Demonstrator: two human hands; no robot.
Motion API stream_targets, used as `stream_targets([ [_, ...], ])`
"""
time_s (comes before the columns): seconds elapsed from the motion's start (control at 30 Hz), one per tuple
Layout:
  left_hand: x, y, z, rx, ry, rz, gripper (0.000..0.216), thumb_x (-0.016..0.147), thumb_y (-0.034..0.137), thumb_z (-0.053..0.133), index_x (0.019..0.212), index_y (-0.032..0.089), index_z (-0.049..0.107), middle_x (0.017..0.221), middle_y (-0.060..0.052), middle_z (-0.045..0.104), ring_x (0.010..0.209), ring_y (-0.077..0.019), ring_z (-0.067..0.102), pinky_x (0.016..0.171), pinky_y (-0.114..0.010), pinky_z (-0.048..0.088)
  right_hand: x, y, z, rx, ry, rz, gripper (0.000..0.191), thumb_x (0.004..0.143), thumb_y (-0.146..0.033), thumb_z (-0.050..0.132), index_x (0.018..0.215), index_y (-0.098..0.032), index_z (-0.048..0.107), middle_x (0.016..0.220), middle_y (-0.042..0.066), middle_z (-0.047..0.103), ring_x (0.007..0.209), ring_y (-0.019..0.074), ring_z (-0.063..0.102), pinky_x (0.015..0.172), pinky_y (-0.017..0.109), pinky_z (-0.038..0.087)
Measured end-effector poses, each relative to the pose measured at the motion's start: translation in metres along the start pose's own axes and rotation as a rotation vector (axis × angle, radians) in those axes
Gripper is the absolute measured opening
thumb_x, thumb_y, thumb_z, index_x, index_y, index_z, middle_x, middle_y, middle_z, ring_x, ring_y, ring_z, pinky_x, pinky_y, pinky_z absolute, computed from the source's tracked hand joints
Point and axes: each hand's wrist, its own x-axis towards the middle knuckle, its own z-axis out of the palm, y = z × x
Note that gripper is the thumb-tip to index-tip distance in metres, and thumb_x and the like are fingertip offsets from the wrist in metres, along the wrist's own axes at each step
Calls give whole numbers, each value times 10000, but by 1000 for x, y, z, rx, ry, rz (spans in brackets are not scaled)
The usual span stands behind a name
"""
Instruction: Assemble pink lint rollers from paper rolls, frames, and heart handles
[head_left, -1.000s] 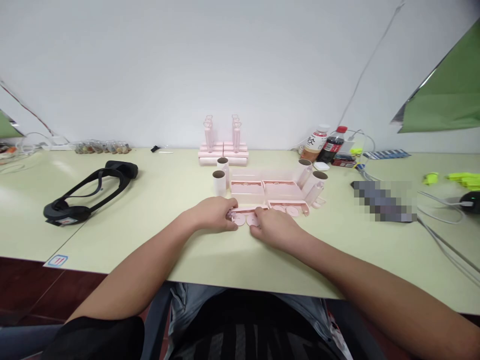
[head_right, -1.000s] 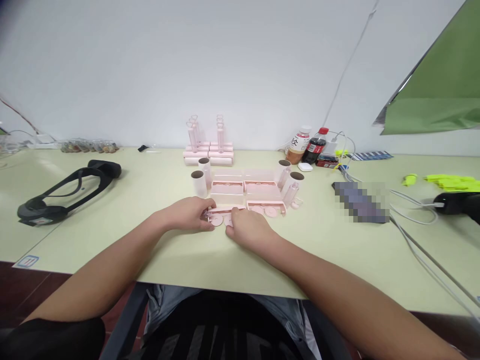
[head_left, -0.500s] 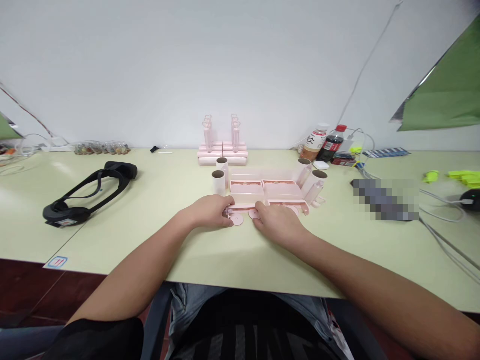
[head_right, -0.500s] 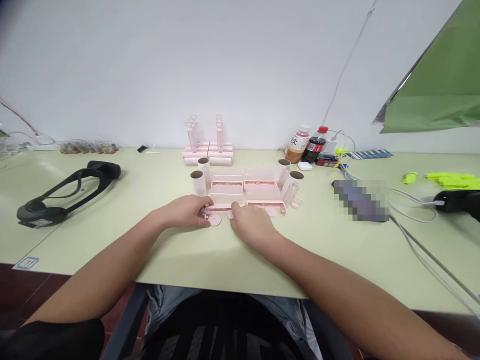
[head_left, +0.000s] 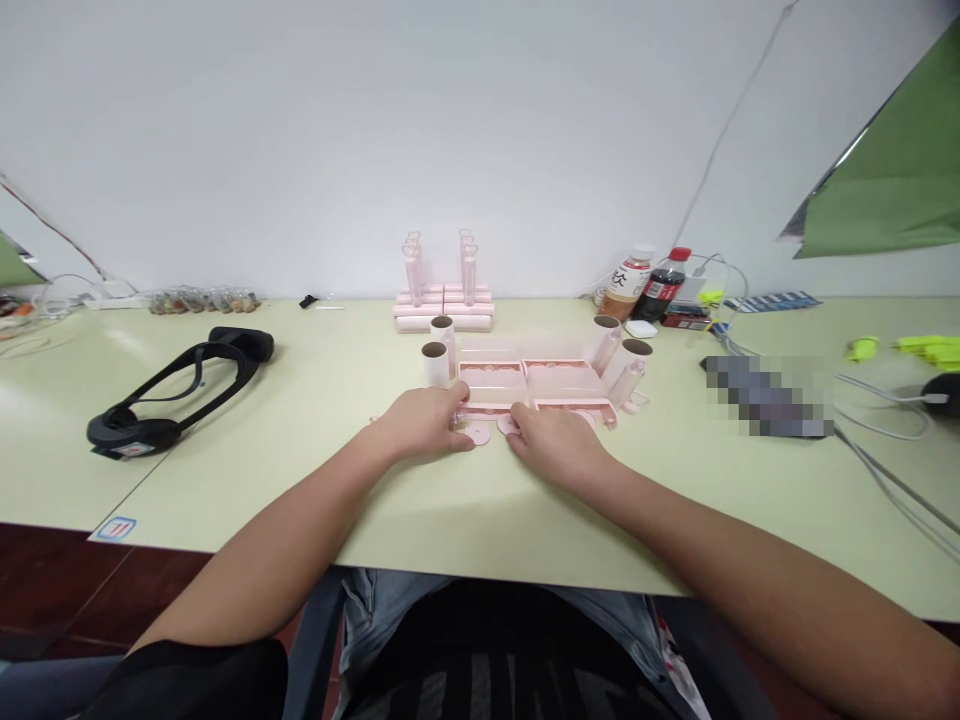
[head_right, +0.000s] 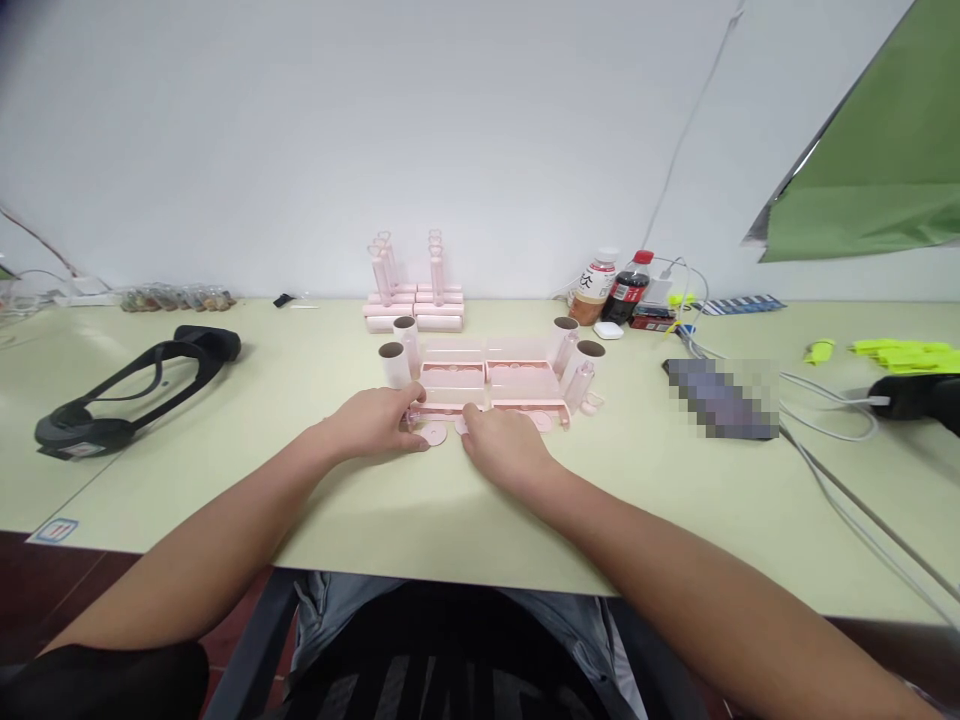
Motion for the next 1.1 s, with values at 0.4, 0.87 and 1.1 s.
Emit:
stream_targets([
  [0.4, -3, -5, -5, -76, -34, 69, 430, 753, 391, 583, 1133, 251, 439, 914, -30, 674, 786, -237, 639, 574, -291, 387, 6, -23, -3, 68, -57, -184, 378, 908, -467, 471, 1073, -146, 584, 947, 150, 711, 868, 290, 678, 651, 318, 441],
  [0.87, -4, -8, -10, -58, 6, 125, 273, 797, 353, 528, 1038, 226, 514, 956, -62, 679, 818, -240, 638, 612, -300, 418, 15, -34, 3, 139, 18, -145, 347, 893, -356, 457, 1140, -137, 564, 1004, 138, 713, 892, 285, 672, 651, 309, 424],
  [1.1, -4, -7, -11, -78, -17, 136, 174, 786, 318, 524, 922, 215, 558, 926, -59, 685, 805, -230, 633, 605, -292, 409, 19, -36, 2, 65, 4, -119, 342, 958, -339, 386, 1173, -135, 557, 1028, 143, 710, 909, 267, 671, 704, 314, 427],
])
